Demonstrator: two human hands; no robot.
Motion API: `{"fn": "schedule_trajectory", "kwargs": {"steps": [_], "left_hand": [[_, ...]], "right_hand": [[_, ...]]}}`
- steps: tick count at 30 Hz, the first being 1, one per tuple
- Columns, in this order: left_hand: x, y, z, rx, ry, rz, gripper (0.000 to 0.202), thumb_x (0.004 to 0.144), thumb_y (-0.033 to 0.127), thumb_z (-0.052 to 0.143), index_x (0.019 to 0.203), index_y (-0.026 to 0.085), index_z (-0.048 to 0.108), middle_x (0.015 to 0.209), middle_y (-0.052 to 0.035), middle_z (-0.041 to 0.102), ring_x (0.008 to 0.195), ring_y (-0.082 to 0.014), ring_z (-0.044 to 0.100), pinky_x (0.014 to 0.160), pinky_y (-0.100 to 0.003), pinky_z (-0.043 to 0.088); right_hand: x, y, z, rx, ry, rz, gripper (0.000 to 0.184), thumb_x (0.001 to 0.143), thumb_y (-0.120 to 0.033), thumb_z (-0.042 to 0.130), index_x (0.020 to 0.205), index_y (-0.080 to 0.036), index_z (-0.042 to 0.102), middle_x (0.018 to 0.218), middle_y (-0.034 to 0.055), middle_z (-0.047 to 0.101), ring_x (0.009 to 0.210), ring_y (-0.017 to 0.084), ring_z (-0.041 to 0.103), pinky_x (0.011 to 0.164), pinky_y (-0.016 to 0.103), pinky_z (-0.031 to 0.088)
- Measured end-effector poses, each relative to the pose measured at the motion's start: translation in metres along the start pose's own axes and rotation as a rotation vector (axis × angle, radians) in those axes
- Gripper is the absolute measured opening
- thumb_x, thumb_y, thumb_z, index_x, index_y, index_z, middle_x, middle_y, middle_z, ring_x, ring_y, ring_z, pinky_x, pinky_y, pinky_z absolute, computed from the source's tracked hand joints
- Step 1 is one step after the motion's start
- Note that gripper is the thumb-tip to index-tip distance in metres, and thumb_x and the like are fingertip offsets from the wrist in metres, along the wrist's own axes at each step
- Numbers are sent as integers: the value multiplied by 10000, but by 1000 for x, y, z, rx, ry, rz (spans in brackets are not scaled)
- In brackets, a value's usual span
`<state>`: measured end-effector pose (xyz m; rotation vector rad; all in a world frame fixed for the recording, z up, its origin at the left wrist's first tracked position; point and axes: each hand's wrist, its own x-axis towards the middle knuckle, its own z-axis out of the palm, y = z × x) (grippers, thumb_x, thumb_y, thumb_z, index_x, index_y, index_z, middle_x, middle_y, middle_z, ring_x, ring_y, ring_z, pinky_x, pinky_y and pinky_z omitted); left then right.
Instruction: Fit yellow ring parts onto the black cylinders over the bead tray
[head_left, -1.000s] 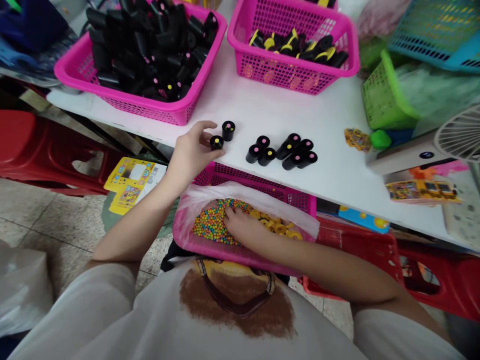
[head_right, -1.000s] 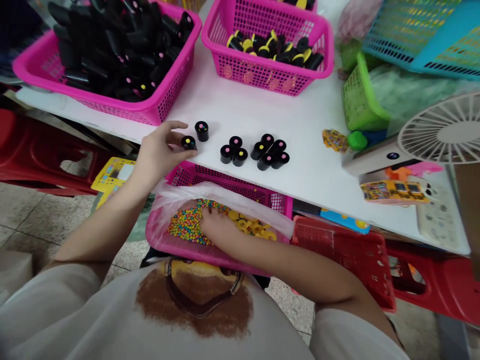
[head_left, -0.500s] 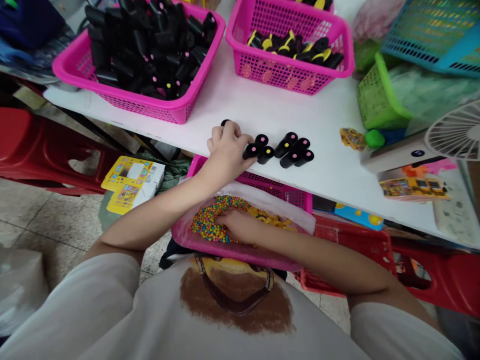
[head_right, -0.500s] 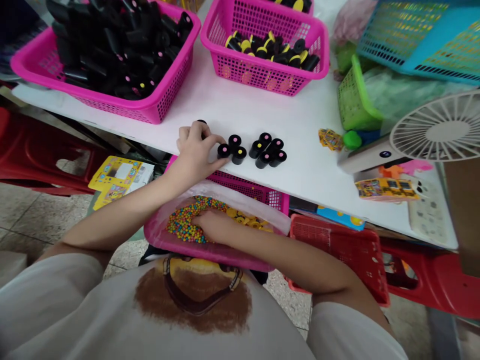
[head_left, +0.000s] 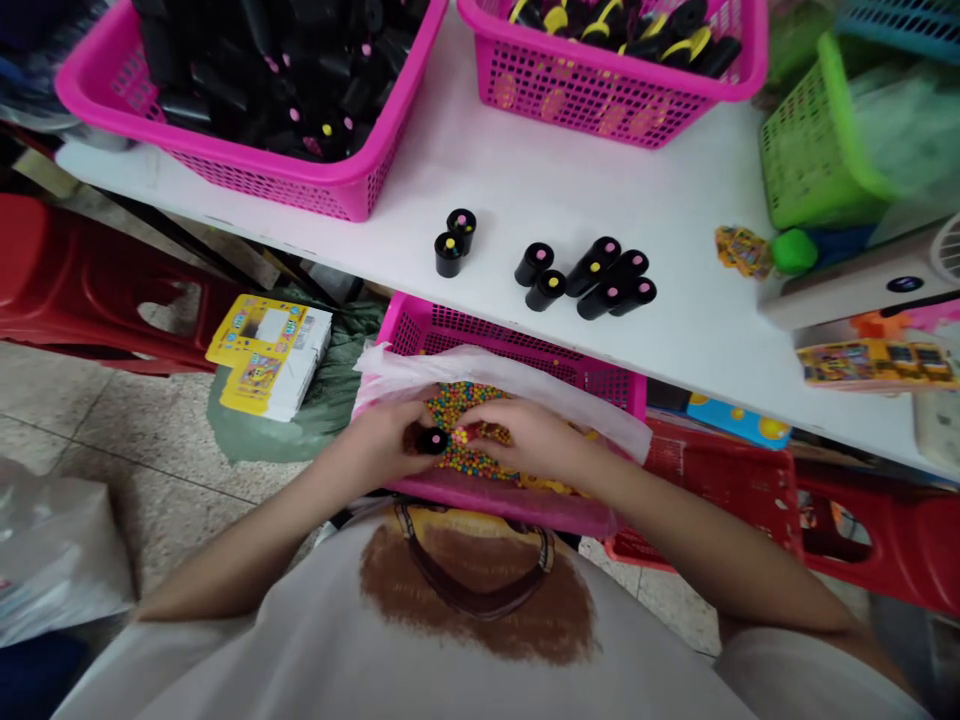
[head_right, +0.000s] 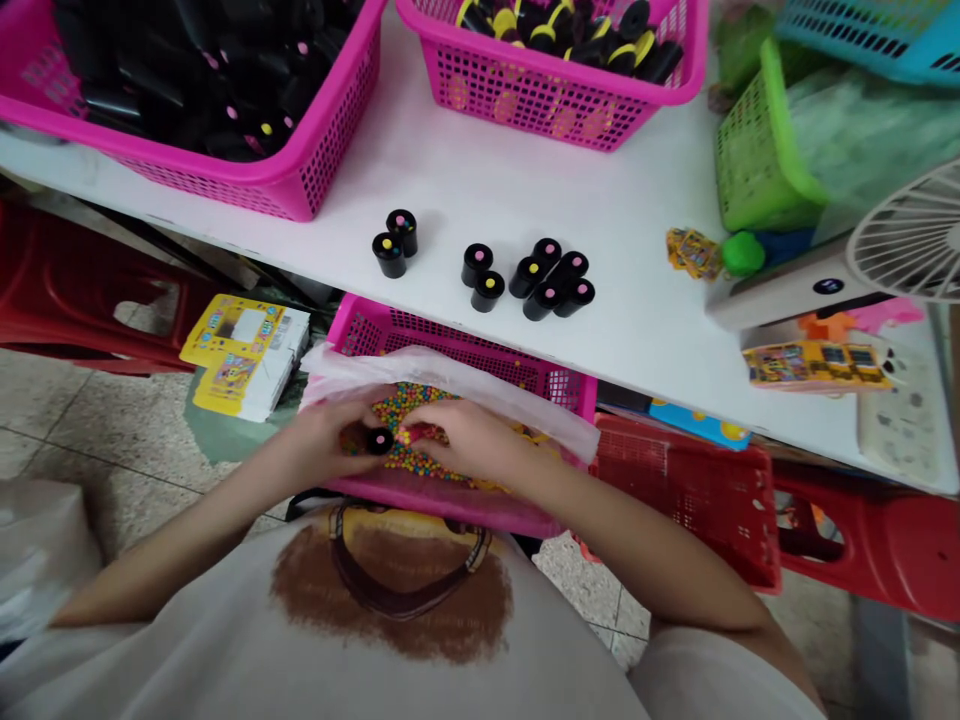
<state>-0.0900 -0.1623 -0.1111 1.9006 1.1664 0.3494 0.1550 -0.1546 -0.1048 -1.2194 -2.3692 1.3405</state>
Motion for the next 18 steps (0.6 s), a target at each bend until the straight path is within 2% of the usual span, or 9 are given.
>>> {"fn": "schedule_trajectory", "kwargs": {"steps": [4, 9, 12, 15, 18], "left_hand": [[6, -1, 11, -10, -10, -5, 171, 770, 229, 794, 895, 219, 678, 851, 6, 768, 747, -198, 724, 669, -294, 530], [13, 3, 10, 15, 23, 21, 188, 764, 191, 801, 887, 196, 660, 871, -7, 735, 802, -201, 708, 710, -303, 529], [10, 3, 9, -31, 46, 44, 188, 776, 188, 800, 900, 190, 658, 885, -18, 742, 811, -198, 712, 722, -308, 549], [3, 7, -2, -123, 83, 55, 191, 806, 224, 788, 959, 194, 678, 964, -35, 778, 841, -191, 741, 770, -319, 597], [0, 16, -28, -157, 169, 21, 228, 815, 306, 807, 1001, 227, 701, 1002, -23, 795, 835, -186, 760, 785, -326, 632]], "right_hand": [[-2, -15, -2, -119, 62, -76, 285, 1021, -139, 543, 1217, -208, 739, 1263, 106, 699, 1142, 199, 676, 1043, 388, 533], [-3, -27, -5, -201, 45, -65, 377, 1003, -59, 474, 1259, -202, 711, 1259, 95, 661, 1149, 206, 649, 1041, 380, 531], [-9, -28, -10, -186, 108, -90, 403, 998, -50, 463, 1276, -211, 707, 1272, 89, 659, 1155, 198, 650, 1033, 358, 537], [-17, -23, -14, -197, 144, -82, 419, 979, -41, 484, 1279, -223, 714, 1283, 93, 664, 1141, 197, 663, 1004, 357, 556], [-19, -16, -9, -291, 56, -1, 412, 955, -25, 507, 1244, -216, 730, 1264, 102, 685, 1094, 213, 682, 966, 377, 574]]}}
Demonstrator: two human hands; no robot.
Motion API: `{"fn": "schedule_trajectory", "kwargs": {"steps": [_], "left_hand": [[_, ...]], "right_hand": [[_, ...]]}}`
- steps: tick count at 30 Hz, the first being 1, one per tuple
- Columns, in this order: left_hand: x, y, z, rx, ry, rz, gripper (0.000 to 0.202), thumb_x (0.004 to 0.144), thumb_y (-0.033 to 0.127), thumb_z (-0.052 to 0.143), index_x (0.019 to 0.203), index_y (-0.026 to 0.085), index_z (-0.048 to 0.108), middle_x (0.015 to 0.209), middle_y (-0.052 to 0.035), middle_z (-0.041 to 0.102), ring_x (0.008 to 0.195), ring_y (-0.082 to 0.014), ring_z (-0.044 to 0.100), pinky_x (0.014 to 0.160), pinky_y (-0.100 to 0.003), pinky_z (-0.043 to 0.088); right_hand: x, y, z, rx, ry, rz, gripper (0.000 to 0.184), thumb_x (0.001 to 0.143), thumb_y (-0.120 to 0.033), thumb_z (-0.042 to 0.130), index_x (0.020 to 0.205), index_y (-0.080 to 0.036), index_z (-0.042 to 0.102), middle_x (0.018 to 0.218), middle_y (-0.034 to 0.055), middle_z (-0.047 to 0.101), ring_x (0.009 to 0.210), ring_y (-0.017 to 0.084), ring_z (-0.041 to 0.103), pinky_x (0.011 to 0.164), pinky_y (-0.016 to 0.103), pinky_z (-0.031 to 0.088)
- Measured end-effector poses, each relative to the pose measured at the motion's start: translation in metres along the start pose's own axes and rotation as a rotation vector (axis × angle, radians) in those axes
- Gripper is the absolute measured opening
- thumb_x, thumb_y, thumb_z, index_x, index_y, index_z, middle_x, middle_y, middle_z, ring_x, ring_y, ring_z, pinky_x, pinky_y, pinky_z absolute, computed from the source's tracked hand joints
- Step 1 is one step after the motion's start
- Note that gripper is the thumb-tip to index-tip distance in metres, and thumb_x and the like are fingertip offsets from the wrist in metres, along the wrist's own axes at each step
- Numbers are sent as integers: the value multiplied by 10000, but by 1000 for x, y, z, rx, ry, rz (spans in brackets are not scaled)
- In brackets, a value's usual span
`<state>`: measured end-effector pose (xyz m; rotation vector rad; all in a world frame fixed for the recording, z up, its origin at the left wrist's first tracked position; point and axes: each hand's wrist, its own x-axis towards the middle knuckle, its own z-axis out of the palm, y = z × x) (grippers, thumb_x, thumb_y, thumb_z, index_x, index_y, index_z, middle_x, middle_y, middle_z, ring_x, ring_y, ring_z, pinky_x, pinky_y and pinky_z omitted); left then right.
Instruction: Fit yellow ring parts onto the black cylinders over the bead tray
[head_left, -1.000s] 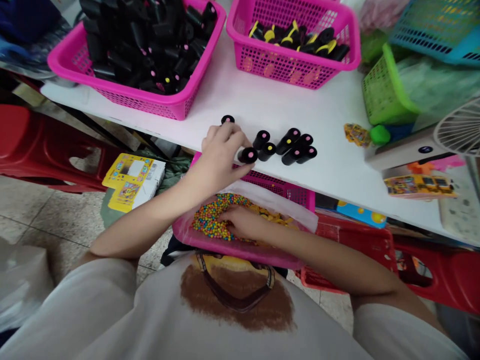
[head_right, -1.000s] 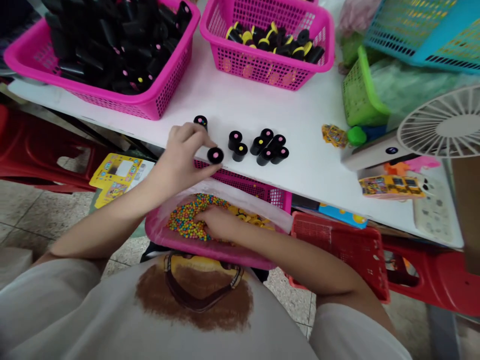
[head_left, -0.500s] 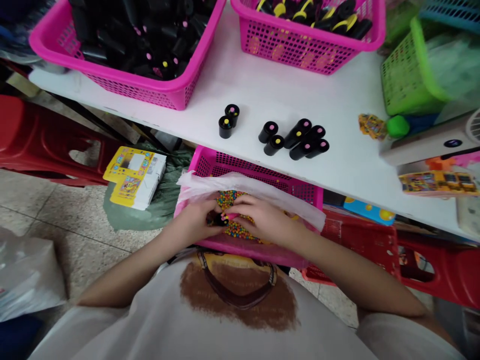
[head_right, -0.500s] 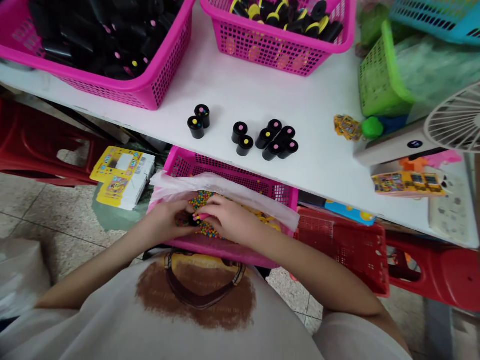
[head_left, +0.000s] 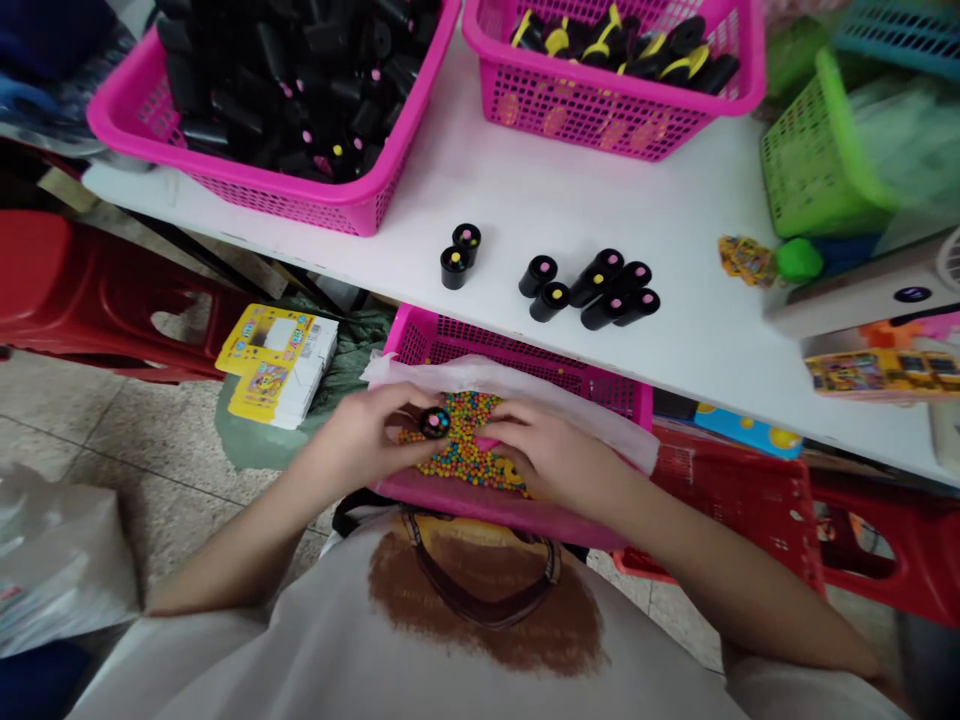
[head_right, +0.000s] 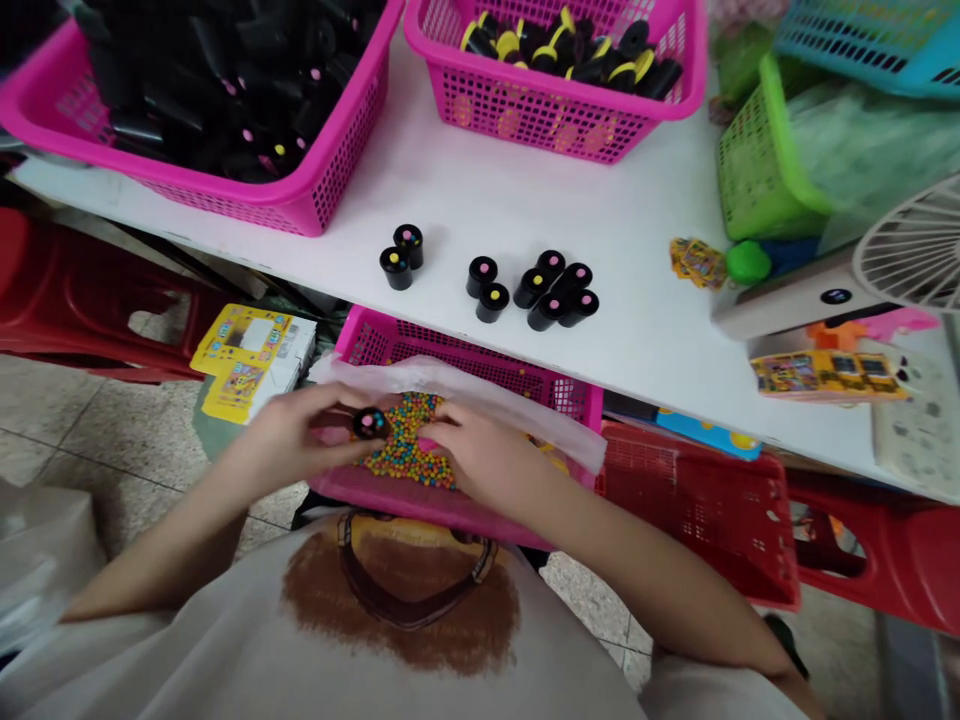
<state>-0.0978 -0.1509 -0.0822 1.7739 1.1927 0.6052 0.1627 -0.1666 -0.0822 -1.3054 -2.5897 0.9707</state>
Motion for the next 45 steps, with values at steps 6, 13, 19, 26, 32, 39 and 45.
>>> {"fn": "schedule_trajectory", "kwargs": {"steps": [6, 13, 19, 26, 32, 39, 45], "left_hand": [[54, 10, -38, 72, 372, -22, 287, 778, 382, 858, 992, 260, 711, 990, -3, 800, 890, -222, 763, 893, -418, 643], [132, -7, -38, 126, 392, -33, 319, 723, 294, 903, 941, 233, 677, 889, -38, 768, 830, -236, 741, 829, -449, 626], [131, 11, -17, 370, 480, 190, 710, 686, 231, 957, 1279, 162, 573, 1247, -97, 608, 1152, -255, 622, 1044, -464, 541], [141, 43, 52, 411, 166, 328, 506, 894, 333, 793, 1327, 175, 583, 1172, -120, 576, 1008, -267, 660, 956, -436, 556], [154, 52, 53, 384, 171, 392, 337, 848, 207, 811, 1138, 162, 645, 1188, -124, 574, 1074, -266, 645, 1022, -419, 519], [60, 51, -4, -44, -198, 186, 343, 792, 243, 837, 1095, 236, 678, 1075, -29, 790, 992, -208, 764, 904, -321, 611], [-1, -6, 4, 154, -204, 33, 212, 773, 194, 783, 960, 293, 800, 923, 21, 838, 760, -213, 791, 701, -284, 613]], "right_hand": [[22, -8, 26, -353, -299, 150, 368, 949, 43, 455, 1172, -81, 721, 1242, 196, 680, 1119, 264, 697, 970, 381, 586], [45, -23, 53, -380, -305, 174, 353, 999, -18, 396, 1164, -49, 706, 1172, 222, 695, 1065, 282, 723, 837, 358, 629], [53, -12, 65, -318, -310, 109, 295, 992, -47, 467, 1122, -88, 729, 1165, 194, 699, 1049, 256, 721, 789, 310, 599], [57, 1, 68, -189, -321, -8, 280, 971, -63, 518, 1144, -146, 722, 1137, 129, 712, 921, 201, 712, 731, 271, 529], [58, 8, 71, -96, -302, 2, 319, 922, -32, 539, 1159, -141, 723, 1168, 135, 718, 893, 199, 706, 703, 266, 507], [52, 20, 63, 99, -270, 19, 438, 852, 27, 602, 1221, -166, 737, 1191, 102, 773, 1093, 241, 714, 912, 332, 542], [41, 21, 40, 233, -236, -13, 322, 901, -34, 676, 1194, -147, 748, 1193, 95, 785, 1125, 197, 714, 1017, 316, 520]]}}
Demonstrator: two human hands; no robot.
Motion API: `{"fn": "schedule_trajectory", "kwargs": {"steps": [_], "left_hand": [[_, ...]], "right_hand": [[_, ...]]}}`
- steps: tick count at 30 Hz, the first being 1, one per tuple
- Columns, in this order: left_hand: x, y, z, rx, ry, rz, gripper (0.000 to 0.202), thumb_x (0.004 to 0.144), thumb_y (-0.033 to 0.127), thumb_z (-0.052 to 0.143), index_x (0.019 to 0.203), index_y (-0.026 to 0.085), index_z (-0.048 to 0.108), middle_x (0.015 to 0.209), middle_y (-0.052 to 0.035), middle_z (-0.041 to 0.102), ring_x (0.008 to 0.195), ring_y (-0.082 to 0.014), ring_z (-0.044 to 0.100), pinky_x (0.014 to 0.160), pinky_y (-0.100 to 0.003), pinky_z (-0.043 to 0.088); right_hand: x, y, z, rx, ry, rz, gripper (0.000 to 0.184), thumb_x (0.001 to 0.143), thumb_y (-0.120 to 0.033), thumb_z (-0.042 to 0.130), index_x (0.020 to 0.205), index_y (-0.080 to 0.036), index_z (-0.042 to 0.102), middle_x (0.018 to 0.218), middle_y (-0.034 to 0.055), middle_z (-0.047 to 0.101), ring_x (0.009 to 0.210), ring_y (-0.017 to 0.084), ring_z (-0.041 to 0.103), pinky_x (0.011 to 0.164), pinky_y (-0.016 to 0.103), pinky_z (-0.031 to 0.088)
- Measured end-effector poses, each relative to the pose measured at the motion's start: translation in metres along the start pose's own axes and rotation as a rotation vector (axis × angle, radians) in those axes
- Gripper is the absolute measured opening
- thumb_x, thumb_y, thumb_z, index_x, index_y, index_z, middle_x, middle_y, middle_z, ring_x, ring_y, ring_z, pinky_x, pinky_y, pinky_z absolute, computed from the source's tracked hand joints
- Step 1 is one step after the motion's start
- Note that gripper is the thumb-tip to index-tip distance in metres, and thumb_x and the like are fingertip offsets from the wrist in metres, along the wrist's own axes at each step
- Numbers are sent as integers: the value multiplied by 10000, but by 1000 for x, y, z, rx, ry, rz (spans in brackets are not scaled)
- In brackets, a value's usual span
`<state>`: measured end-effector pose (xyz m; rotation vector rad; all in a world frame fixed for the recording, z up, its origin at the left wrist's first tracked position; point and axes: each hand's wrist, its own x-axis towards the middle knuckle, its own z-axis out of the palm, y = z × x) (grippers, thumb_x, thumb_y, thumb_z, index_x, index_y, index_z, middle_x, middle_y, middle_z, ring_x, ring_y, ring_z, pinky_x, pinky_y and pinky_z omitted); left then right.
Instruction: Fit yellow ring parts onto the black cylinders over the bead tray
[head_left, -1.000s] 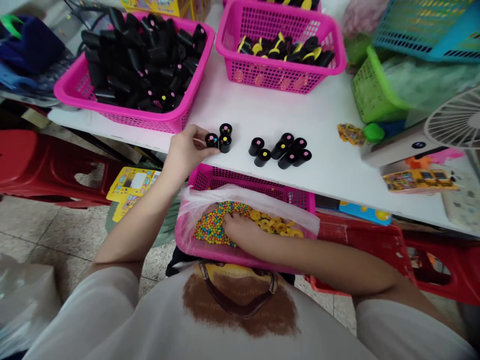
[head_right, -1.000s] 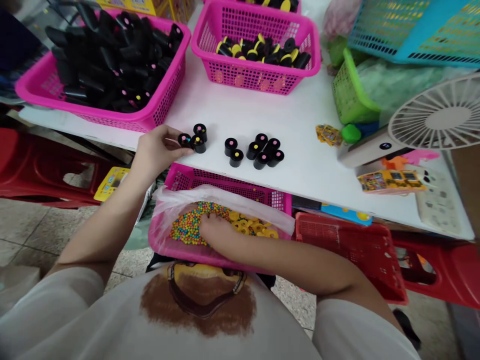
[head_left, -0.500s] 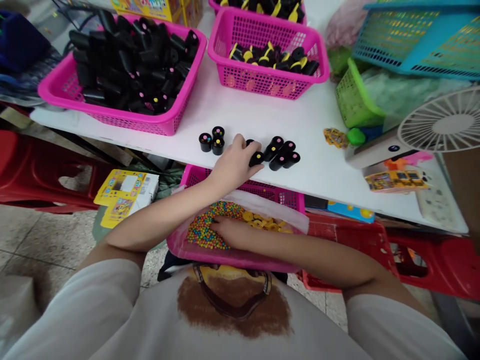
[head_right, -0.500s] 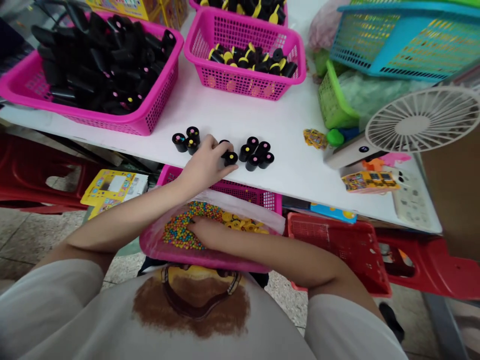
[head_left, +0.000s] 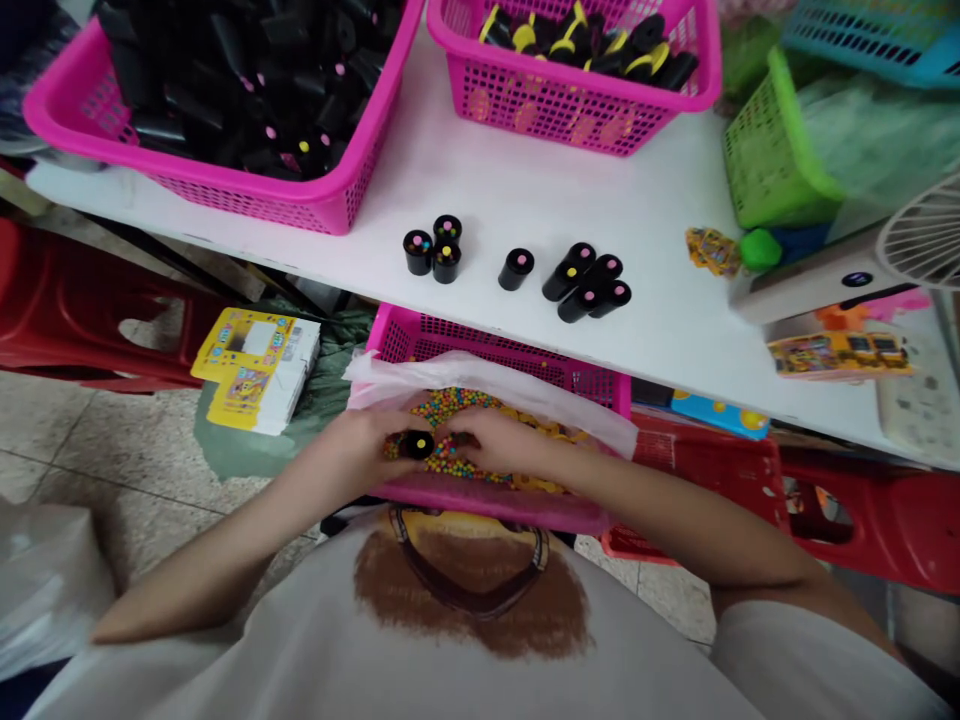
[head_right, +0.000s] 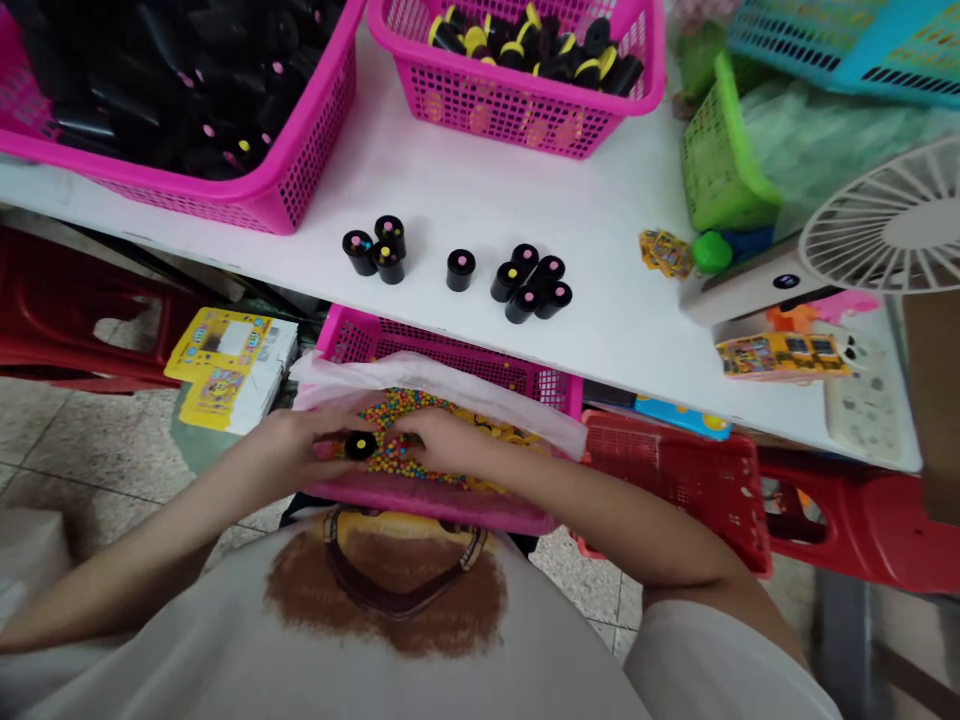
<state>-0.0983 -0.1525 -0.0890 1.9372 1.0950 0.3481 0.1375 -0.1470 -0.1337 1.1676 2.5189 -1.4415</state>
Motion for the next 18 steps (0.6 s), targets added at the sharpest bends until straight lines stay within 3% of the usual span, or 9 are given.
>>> {"fn": "schedule_trajectory", "kwargs": {"steps": [4, 8, 12, 18], "left_hand": [[-4, -14, 27, 51, 13, -112, 280, 767, 209, 803, 1039, 273, 821, 922, -20, 844, 775, -260, 803, 681, -319, 622], [2, -7, 34, 78, -1, -205, 333, 822, 221, 785, 1153, 244, 800, 1032, -42, 842, 910, -274, 806, 817, -353, 623], [6, -5, 33, 39, 27, -161, 388, 818, 202, 802, 1205, 225, 774, 1143, -52, 823, 1009, -280, 790, 904, -375, 612], [7, -12, 37, 15, 90, -68, 308, 835, 172, 772, 1141, 207, 770, 1063, -40, 829, 923, -246, 789, 830, -337, 614]], "right_hand": [[-12, -7, -8, 54, 148, -75, 268, 967, -129, 665, 1220, -188, 734, 1182, 83, 776, 1127, 195, 700, 1043, 365, 521], [-19, -14, -8, -88, 286, -182, 322, 1007, -99, 547, 1268, -194, 709, 1237, 117, 722, 1153, 227, 658, 1023, 420, 541], [-24, -25, -8, -331, 327, -223, 366, 1022, -77, 453, 1311, -156, 662, 1228, 141, 677, 1150, 257, 618, 1014, 450, 547], [-28, -39, -11, -568, 372, -282, 345, 1082, -136, 371, 1281, -121, 652, 1150, 135, 667, 1134, 265, 593, 1024, 463, 542]]}}
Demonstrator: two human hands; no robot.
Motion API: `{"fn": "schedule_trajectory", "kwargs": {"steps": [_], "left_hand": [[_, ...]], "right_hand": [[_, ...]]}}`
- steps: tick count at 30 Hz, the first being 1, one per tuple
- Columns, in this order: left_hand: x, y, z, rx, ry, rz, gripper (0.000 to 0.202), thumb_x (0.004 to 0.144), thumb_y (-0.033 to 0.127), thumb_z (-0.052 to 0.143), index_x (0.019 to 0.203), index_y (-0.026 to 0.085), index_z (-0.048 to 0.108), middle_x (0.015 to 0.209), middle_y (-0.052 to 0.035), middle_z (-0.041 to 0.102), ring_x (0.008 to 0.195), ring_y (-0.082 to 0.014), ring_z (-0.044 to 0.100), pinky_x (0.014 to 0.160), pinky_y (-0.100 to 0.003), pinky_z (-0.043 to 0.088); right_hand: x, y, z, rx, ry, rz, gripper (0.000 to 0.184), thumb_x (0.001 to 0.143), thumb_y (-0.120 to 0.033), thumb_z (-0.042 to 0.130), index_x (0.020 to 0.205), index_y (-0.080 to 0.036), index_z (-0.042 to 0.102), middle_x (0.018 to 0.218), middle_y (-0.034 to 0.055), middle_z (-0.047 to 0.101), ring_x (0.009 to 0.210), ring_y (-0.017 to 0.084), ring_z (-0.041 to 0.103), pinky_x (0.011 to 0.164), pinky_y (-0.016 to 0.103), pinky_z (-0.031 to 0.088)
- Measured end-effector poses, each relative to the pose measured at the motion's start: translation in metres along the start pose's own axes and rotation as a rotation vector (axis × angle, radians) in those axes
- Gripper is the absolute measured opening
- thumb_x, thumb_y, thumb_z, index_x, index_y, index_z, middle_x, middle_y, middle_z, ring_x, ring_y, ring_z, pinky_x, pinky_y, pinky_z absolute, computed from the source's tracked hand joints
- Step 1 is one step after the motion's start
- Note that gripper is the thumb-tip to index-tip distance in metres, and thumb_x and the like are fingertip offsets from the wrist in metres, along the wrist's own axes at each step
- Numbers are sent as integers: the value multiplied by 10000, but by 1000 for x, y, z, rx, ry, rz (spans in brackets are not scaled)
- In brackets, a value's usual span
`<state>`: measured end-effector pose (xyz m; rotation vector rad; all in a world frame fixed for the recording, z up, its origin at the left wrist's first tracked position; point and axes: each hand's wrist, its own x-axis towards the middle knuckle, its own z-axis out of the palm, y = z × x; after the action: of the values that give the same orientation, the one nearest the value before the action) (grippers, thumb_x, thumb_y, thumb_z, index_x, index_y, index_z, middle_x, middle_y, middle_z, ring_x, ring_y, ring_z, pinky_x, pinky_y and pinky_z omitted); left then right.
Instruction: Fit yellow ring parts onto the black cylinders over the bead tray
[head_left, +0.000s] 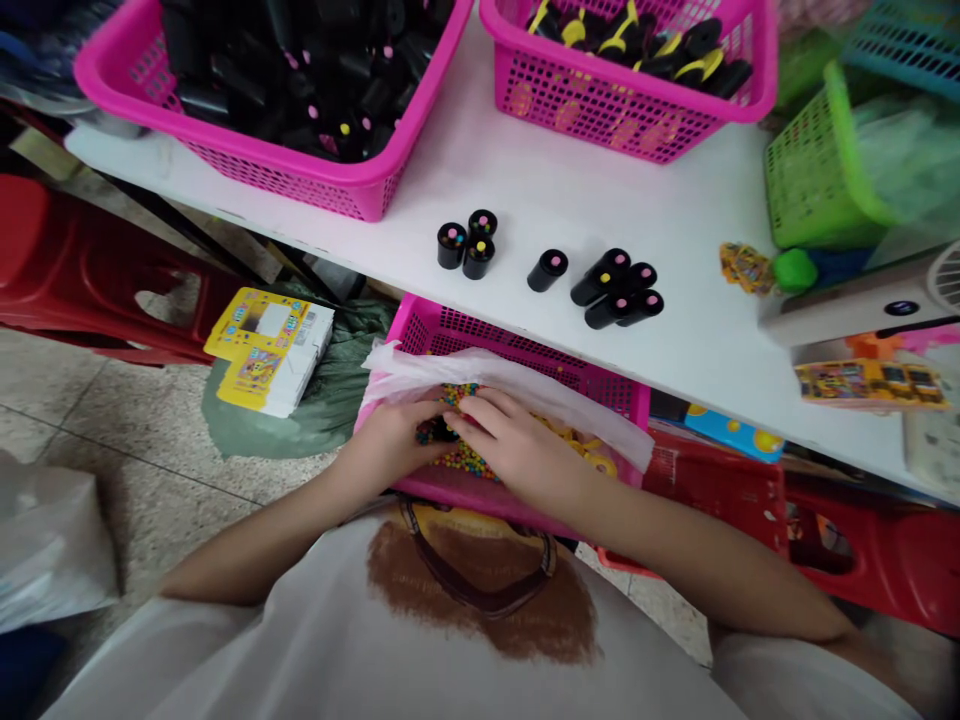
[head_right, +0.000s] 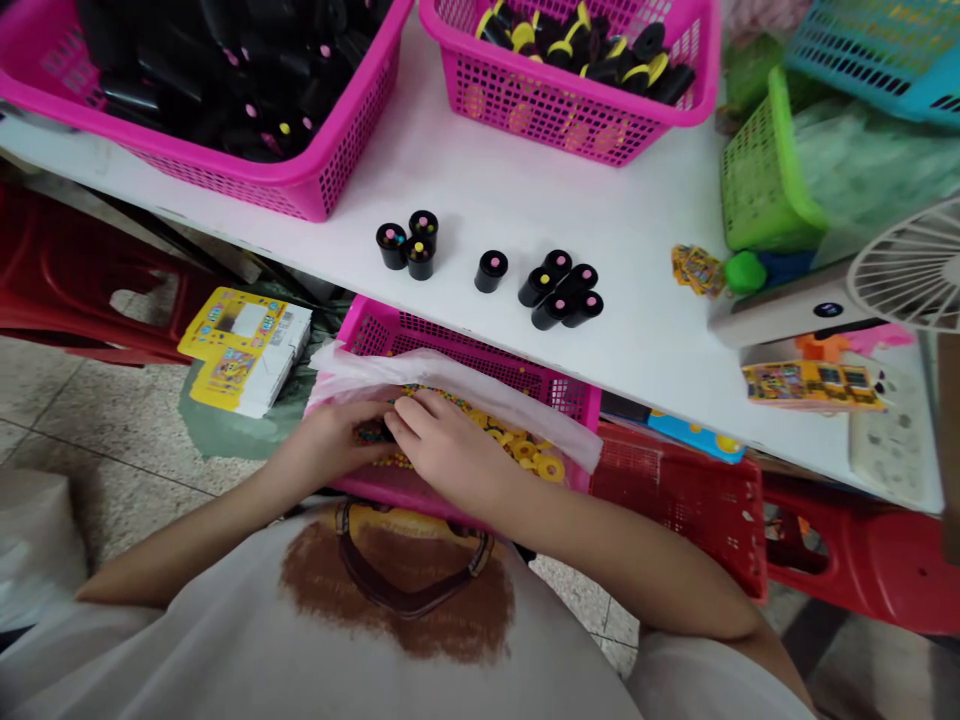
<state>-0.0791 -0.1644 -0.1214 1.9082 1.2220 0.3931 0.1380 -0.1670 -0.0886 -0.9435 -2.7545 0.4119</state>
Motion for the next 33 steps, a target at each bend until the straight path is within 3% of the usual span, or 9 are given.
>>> {"fn": "schedule_trajectory", "kwargs": {"steps": [6, 12, 15, 18, 21, 24, 29, 33], "left_hand": [[1, 1, 1, -16, 60, 66, 362, 817, 96, 726, 1167, 188, 750, 1120, -52, 817, 986, -240, 782, 868, -335, 617], [0, 2, 0, -42, 48, 85, 358, 814, 96, 705, 1148, 213, 757, 1058, -24, 823, 943, -220, 784, 873, -333, 628], [-5, 6, -16, -81, 78, 99, 311, 834, 187, 754, 1144, 207, 767, 1116, -35, 823, 1000, -223, 784, 932, -339, 627], [-4, 16, -47, -132, 164, 54, 321, 836, 304, 799, 1144, 218, 777, 1117, -24, 824, 966, -207, 788, 936, -332, 638], [16, 25, -80, -135, 348, 24, 352, 811, 379, 831, 1132, 241, 782, 1085, -4, 820, 915, -196, 777, 916, -344, 647], [55, 27, -101, -65, 484, 6, 411, 771, 400, 854, 1137, 235, 768, 1022, -9, 809, 896, -219, 756, 919, -407, 636], [115, 16, -103, -23, 498, -27, 773, 702, 269, 871, 1401, 270, 542, 967, -12, 763, 897, -251, 740, 879, -463, 618], [124, 11, -94, 15, 535, -38, 765, 638, 155, 917, 1297, 255, 543, 1016, -49, 702, 894, -269, 728, 843, -441, 620]], "right_hand": [[2, -7, -9, -118, -19, -57, 290, 1075, -155, 425, 1117, -107, 707, 1089, 131, 679, 1080, 261, 633, 964, 407, 578], [-3, -3, -15, 86, -30, -23, 261, 1022, -93, 509, 1138, -157, 734, 1190, 120, 707, 1144, 243, 655, 997, 389, 581], [-9, 3, -20, 215, -47, 66, 416, 954, 13, 485, 1221, -201, 722, 1252, 102, 703, 1190, 237, 651, 1016, 399, 566], [-10, 8, -19, 149, -234, 204, 480, 892, 65, 486, 1220, -195, 720, 1225, 103, 706, 1111, 234, 676, 961, 392, 575], [1, 8, -7, -54, -465, 317, 433, 902, 63, 477, 1197, -139, 721, 1183, 143, 704, 1078, 262, 687, 906, 380, 586], [15, -1, 16, -146, -517, 374, 389, 940, 33, 439, 1191, -71, 717, 1197, 211, 689, 1120, 311, 676, 891, 395, 596], [30, -14, 51, -124, -501, 381, 358, 976, -7, 416, 1182, -39, 707, 1211, 251, 682, 1120, 308, 683, 905, 400, 608], [32, -7, 58, -50, -504, 360, 313, 986, -33, 445, 1139, -66, 716, 1178, 217, 697, 1069, 287, 706, 837, 361, 603]]}}
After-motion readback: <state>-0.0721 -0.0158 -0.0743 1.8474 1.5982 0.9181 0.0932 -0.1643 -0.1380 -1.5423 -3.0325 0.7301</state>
